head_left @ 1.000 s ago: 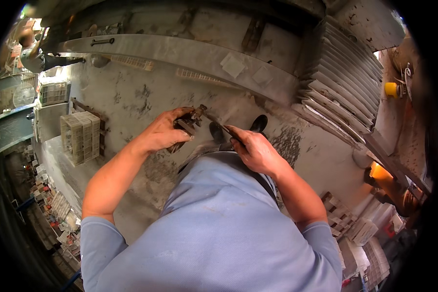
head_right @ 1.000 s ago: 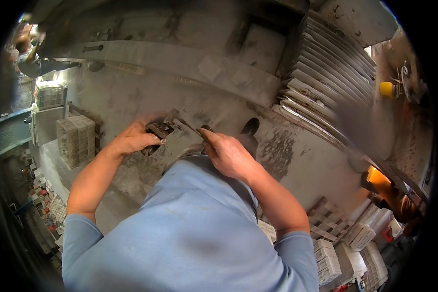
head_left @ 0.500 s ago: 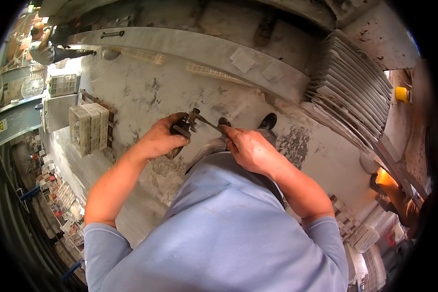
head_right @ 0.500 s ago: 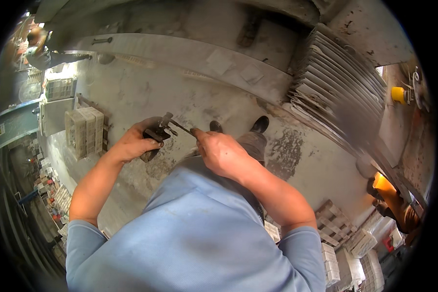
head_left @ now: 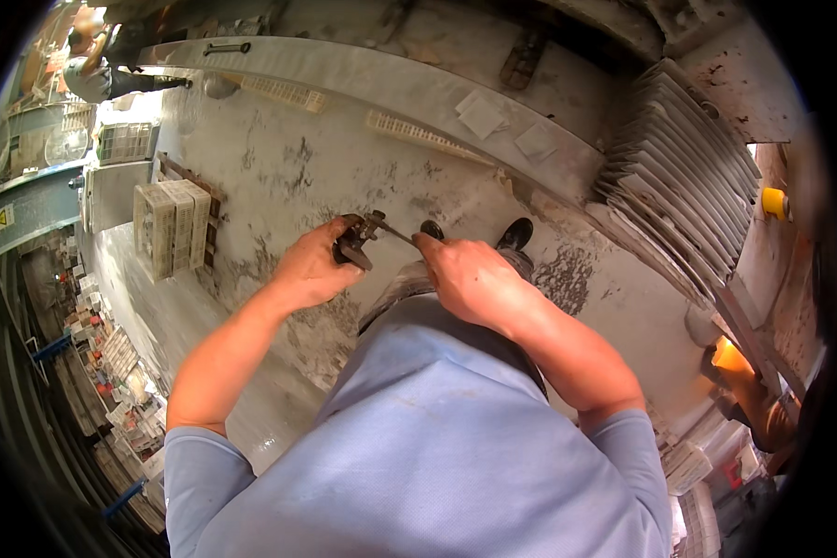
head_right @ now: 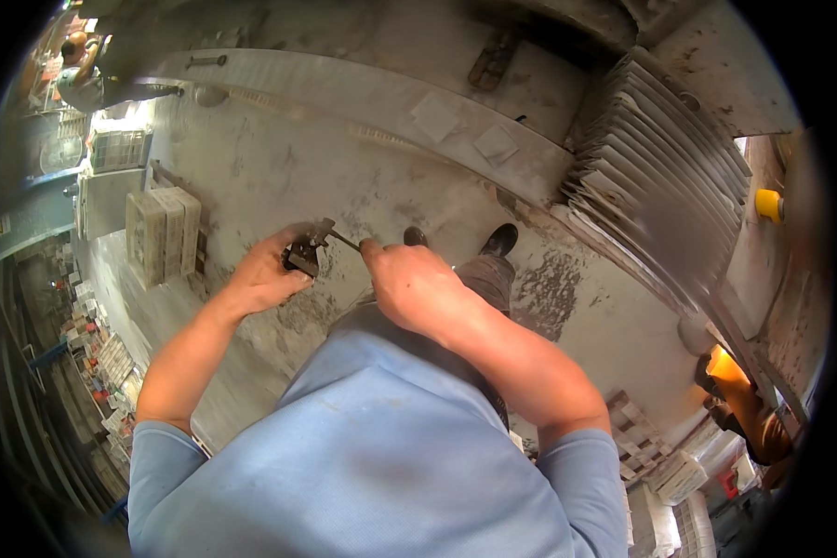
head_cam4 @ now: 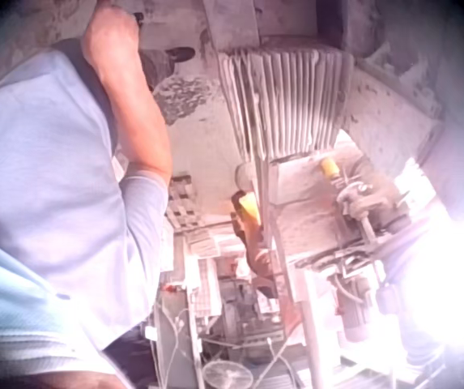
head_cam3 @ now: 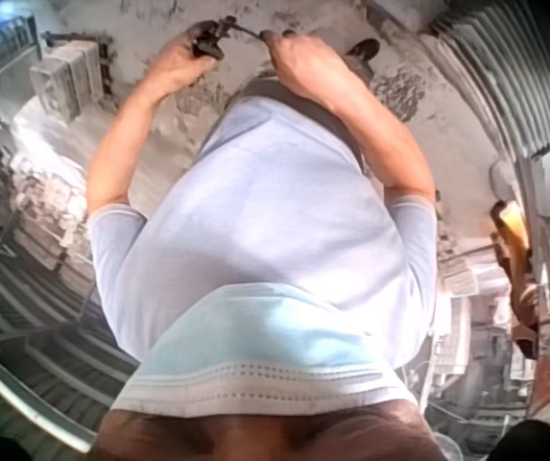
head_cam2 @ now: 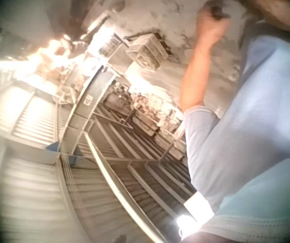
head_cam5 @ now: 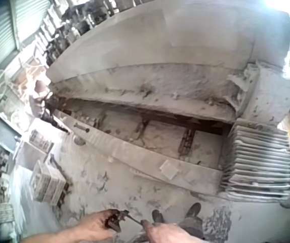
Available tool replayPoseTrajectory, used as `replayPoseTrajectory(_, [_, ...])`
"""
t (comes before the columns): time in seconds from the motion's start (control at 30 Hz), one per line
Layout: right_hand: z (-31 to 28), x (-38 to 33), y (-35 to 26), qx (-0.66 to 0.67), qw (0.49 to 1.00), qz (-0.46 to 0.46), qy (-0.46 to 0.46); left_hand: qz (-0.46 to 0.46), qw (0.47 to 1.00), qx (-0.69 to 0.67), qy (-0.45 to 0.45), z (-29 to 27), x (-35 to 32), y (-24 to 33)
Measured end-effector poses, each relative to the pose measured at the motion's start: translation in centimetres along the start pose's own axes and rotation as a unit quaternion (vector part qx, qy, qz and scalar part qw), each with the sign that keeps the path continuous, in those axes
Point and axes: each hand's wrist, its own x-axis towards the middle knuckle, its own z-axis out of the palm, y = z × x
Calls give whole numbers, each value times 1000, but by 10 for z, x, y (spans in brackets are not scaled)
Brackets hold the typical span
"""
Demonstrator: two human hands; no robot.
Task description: The person uses a wrench to tighten a bolt on a metal part, then walks to a workbench and uses a pneumatic tool to work on the same part. Another worker is present and moves a crate nearby.
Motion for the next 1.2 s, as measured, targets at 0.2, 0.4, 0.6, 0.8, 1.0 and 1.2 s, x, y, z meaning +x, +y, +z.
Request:
replayPoseTrajectory(0.2, [13,10,17,54,997,-55,26,-2,997,-80,3,1,-5,-20])
replayPoseTrajectory(0.4, [15,20,20,56,997,-42,-43,-92,980,-175,-25,10,-17,-36])
replayPoseTrajectory(0.6, [25,29,25,55,995,-40,-77,-34,992,-120,16,19,-18,-50])
replayPoseTrajectory(0.8, [31,32,17,78,996,-21,-42,-54,986,-156,-15,13,-13,-59])
replayPoseTrajectory(1.0, [41,43,-6,81,996,-24,16,34,985,-155,66,12,-14,-80])
replayPoseTrajectory(1.2, [72,89,-47,6,998,-39,57,130,969,-143,153,-6,-14,-153])
